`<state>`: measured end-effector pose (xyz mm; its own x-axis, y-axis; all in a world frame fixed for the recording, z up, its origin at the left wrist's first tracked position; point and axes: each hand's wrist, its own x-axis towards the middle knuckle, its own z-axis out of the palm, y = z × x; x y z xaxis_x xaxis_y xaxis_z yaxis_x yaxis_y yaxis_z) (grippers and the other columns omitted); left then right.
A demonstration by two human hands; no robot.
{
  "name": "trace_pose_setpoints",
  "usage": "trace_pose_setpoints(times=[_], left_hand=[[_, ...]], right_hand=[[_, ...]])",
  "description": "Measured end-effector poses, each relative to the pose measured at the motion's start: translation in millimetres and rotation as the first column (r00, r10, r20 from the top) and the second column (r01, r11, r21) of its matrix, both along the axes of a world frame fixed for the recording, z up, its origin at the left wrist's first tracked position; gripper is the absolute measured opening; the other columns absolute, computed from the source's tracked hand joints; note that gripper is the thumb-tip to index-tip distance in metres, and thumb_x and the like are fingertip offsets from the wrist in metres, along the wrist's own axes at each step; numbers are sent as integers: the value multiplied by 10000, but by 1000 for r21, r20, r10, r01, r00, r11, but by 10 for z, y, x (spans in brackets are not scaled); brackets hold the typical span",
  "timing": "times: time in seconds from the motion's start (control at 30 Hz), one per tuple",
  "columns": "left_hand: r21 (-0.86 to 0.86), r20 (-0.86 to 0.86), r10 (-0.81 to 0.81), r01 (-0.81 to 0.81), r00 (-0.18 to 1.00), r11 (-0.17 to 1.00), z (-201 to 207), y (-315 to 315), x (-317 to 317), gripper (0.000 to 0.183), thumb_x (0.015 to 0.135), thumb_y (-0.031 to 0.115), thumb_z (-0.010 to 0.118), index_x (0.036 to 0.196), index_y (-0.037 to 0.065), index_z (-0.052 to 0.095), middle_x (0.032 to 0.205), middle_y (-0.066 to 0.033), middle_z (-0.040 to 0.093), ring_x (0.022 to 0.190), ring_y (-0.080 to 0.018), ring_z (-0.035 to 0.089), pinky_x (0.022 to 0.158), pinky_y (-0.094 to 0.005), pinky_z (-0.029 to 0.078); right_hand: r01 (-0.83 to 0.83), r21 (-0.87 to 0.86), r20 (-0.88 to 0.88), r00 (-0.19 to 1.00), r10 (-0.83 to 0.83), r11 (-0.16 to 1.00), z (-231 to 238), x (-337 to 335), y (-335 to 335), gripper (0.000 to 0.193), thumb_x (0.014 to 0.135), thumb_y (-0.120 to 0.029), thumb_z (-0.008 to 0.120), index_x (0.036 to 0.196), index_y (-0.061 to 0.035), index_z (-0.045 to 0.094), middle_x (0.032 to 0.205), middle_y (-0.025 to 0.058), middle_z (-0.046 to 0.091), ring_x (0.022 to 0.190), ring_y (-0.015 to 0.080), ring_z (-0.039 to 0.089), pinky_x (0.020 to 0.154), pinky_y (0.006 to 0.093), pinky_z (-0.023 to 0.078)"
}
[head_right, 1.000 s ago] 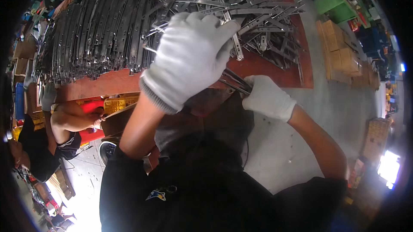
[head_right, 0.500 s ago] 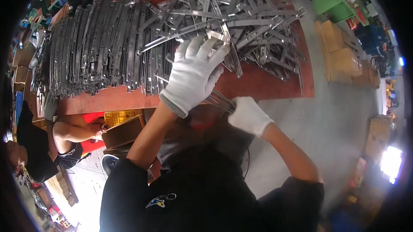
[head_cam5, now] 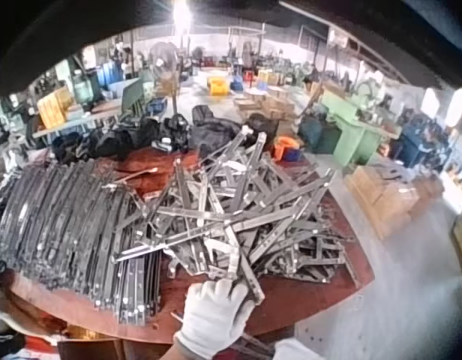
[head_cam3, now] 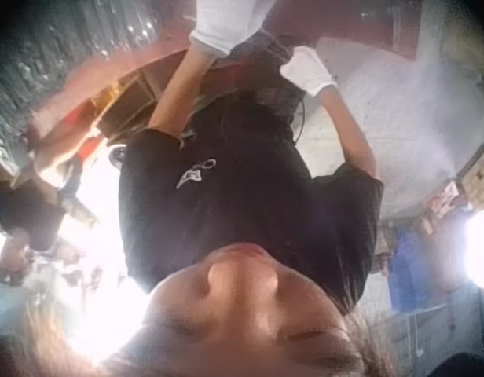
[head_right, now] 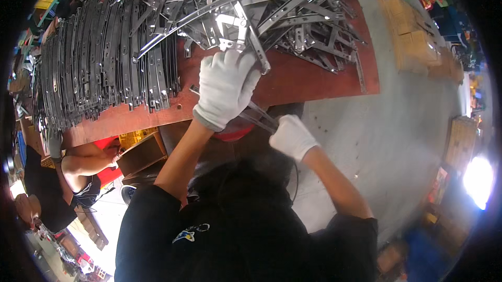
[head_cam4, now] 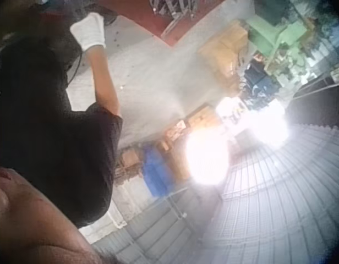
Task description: The person sorts and organizes metal window friction hinges by hand on a workbench.
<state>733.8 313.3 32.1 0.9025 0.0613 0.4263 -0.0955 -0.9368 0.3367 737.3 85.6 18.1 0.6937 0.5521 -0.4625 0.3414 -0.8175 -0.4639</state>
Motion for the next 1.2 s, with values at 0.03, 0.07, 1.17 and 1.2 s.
trace_pose_setpoints(times=[0.03, 0.07, 1.17, 1.2], left_hand=[[9, -5, -2, 2, 1000, 1000, -41, 31, -74, 264, 918, 320, 682, 1101, 134, 639, 1004, -92, 611, 920, -327, 608, 789, -484, 445], [10, -12, -24, 24, 1000, 1000, -99, 64, -152, 264, 920, 321, 680, 1093, 125, 643, 991, -88, 610, 926, -324, 600, 793, -479, 440], [-63, 74, 173, -169, 982, 984, -396, 104, -133, 464, 874, 229, 712, 1297, 127, 549, 1148, -117, 598, 1119, -352, 568, 1035, -545, 410], [-69, 67, 175, -170, 982, 983, -440, 95, -107, 464, 874, 229, 712, 1297, 127, 549, 1148, -117, 598, 1119, -352, 568, 1035, -545, 410]], right_hand=[[46, 2, -101, 994, -45, 999, 64, -39, 96, 258, 740, -126, 616, 865, 82, 704, 925, 346, 691, 954, 518, 671, 894, 499, 553], [109, -8, -203, 973, -108, 994, 134, -106, 137, 259, 744, -125, 616, 877, 79, 704, 931, 347, 691, 947, 520, 672, 876, 492, 561], [371, -77, -765, 573, -293, 926, 193, -158, 572, 346, 846, -273, 823, 777, -6, 615, 532, 4, 488, 408, 117, 463, 391, 334, 377], [383, -68, -762, 576, -296, 921, 175, -156, 566, 349, 844, -287, 838, 787, -18, 623, 528, -1, 484, 381, 105, 432, 363, 318, 350]])
